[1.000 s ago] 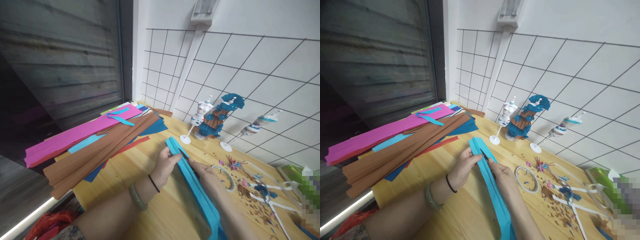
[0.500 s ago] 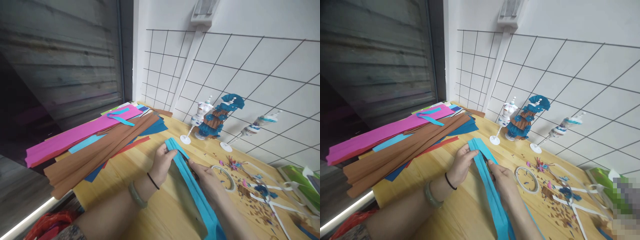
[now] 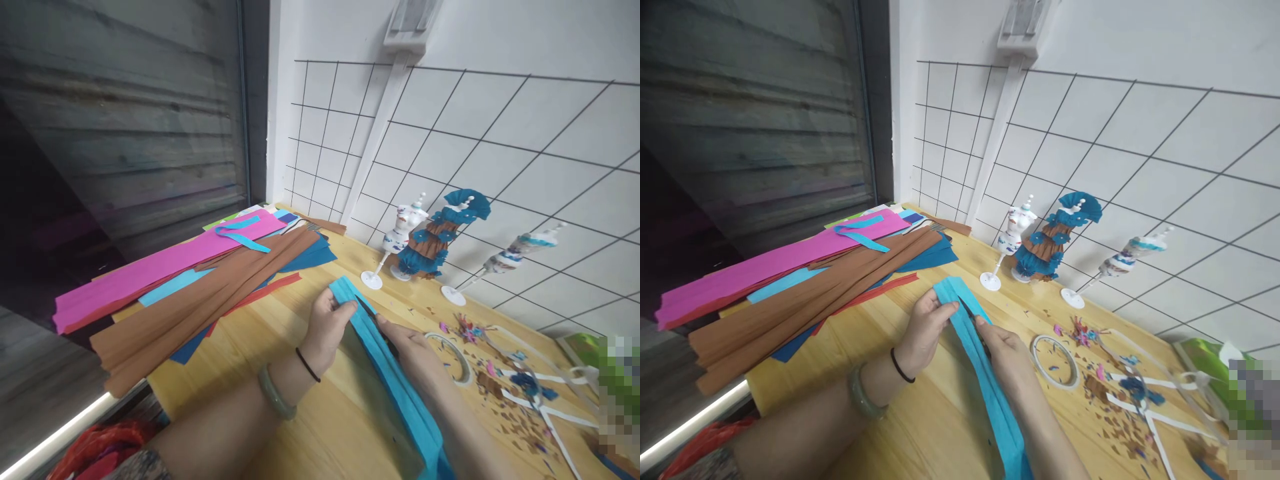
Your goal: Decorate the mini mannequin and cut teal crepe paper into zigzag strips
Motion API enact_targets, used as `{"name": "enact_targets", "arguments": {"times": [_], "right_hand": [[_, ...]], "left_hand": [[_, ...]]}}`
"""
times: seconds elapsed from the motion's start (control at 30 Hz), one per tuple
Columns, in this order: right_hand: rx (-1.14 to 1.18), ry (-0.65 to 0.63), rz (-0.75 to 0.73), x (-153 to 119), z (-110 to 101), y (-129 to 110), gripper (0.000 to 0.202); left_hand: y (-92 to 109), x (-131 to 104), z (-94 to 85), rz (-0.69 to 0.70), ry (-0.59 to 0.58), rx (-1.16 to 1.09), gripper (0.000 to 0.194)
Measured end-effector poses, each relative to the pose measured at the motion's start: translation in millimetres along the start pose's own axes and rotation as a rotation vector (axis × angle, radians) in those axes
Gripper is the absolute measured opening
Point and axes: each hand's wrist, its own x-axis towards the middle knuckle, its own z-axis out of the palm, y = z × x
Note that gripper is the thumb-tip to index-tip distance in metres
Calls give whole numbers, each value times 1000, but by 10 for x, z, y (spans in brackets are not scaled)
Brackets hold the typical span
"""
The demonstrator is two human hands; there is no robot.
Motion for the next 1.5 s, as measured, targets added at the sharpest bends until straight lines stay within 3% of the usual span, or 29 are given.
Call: {"name": "enact_targets", "arguments": {"times": [0.13, 0.33, 1.17, 1.5], "right_hand": [[-7, -4, 0, -12, 6, -46, 37], [166, -78, 35, 17, 24, -29, 35], [85, 12, -7, 25, 20, 17, 40], [60, -19, -76, 46, 7, -2, 40]], "left_hand": [[11, -12, -8, 78, 6, 25, 12], [43, -24, -3, 160, -14, 65, 12], [96, -40, 32, 112, -10, 40, 11], [97, -47, 42, 99, -31, 28, 12]]}}
